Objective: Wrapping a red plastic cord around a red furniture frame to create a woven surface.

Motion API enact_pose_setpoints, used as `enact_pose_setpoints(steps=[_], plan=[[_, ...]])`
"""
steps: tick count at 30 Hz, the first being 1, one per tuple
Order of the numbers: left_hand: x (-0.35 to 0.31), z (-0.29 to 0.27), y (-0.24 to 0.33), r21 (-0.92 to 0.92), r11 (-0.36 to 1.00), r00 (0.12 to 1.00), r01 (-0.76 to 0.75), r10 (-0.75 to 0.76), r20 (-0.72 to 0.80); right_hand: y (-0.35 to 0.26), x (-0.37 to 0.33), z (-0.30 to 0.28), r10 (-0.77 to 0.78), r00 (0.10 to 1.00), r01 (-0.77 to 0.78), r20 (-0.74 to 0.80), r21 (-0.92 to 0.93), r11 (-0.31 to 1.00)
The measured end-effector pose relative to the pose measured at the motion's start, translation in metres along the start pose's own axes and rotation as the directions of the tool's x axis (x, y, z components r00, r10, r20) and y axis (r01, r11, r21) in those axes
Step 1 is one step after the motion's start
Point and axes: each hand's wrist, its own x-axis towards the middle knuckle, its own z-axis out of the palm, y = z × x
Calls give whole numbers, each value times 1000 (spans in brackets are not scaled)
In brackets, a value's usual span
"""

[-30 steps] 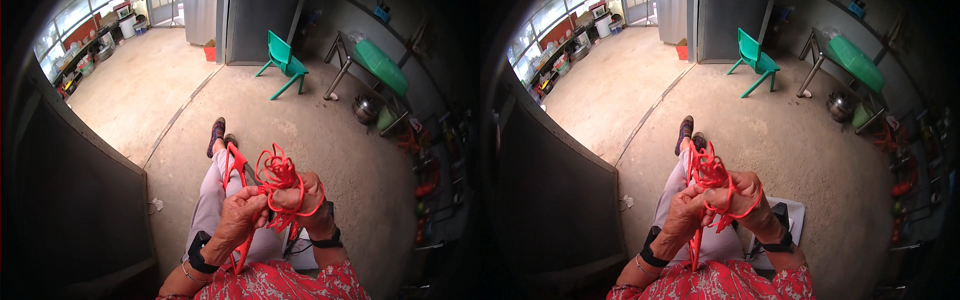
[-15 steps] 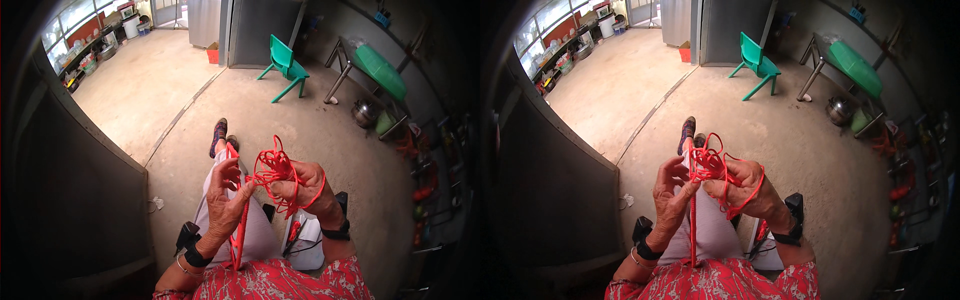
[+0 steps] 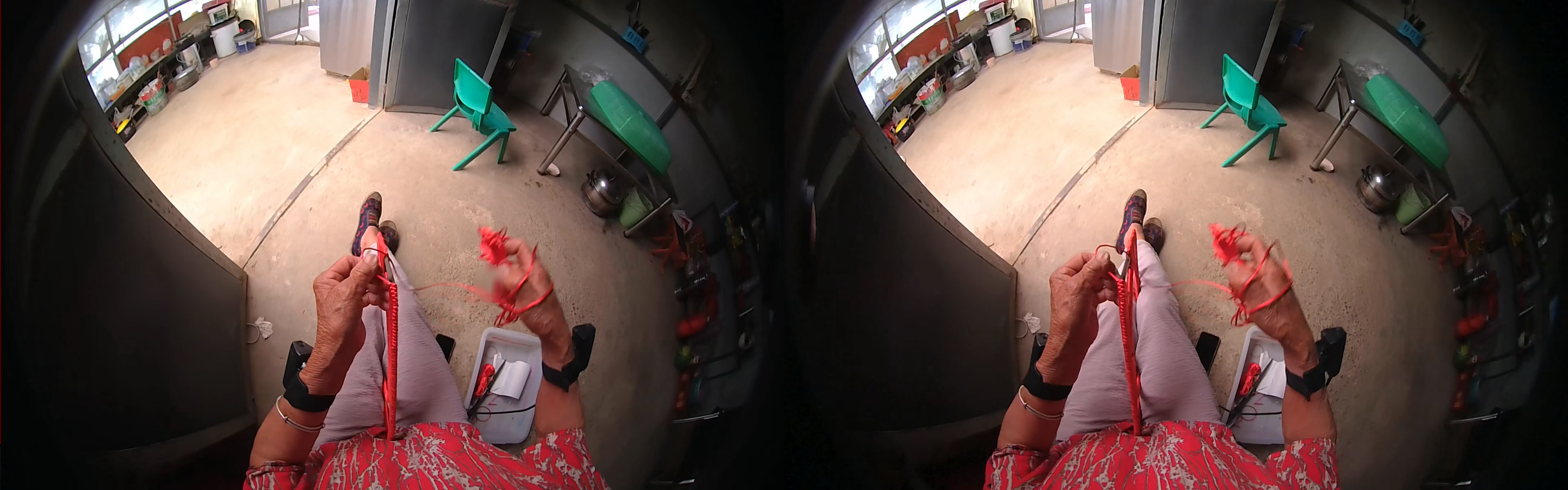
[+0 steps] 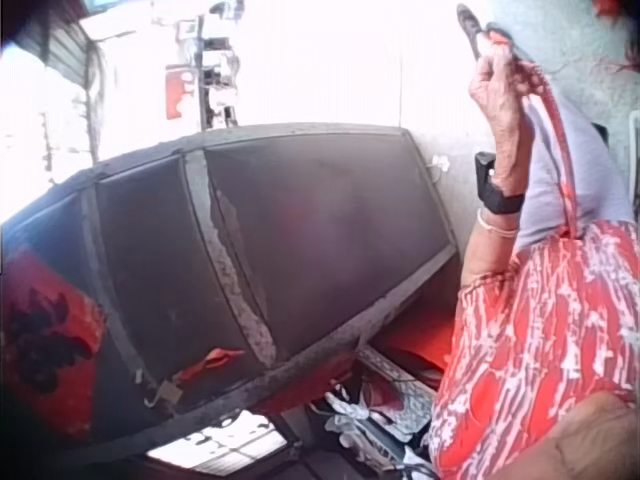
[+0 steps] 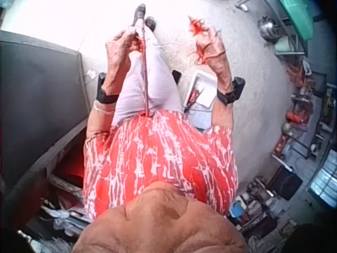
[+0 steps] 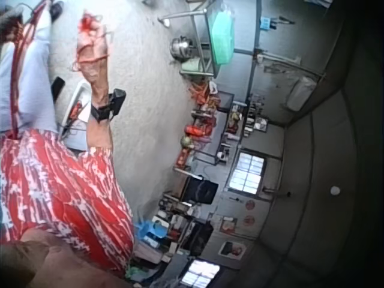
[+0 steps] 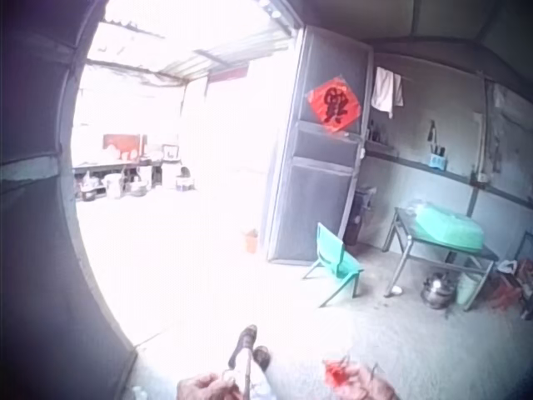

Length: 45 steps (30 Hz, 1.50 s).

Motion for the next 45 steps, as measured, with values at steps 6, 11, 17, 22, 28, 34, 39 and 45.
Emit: enact_pose_setpoints(steps=[6, 11, 17, 22, 28, 34, 39, 45], plan=[[-8, -18, -7, 23, 994, 992, 109, -107, -64, 31, -10, 57, 41, 894, 1, 447, -94, 996], [-15, -31, -14, 125, 988, 992, 89, -76, -102, 32, 4, 104, -152, 899, 147, 410, 44, 988], [-22, -36, -9, 158, 984, 995, 83, -73, -71, 25, 14, 127, -160, 924, 2, 347, 415, 910], [-18, -44, -12, 45, 993, 993, 108, -110, 37, 27, 21, 129, -160, 898, 26, 409, 314, 949], [-14, -43, -1, 12, 989, 968, -147, 146, -203, 27, 27, 104, -206, 952, 162, 226, 202, 966], [-6, -30, 12, -25, 978, 971, -206, 201, -133, -10, 47, 103, -436, 891, 431, 124, 65, 900], [0, -24, 18, -110, 978, 981, -177, 168, -93, -13, 62, 111, -403, 852, 417, 334, 32, 908], [-2, -23, 29, -11, 965, 960, -260, 258, -109, -21, 67, 114, -354, 883, 306, 308, 194, 932]])
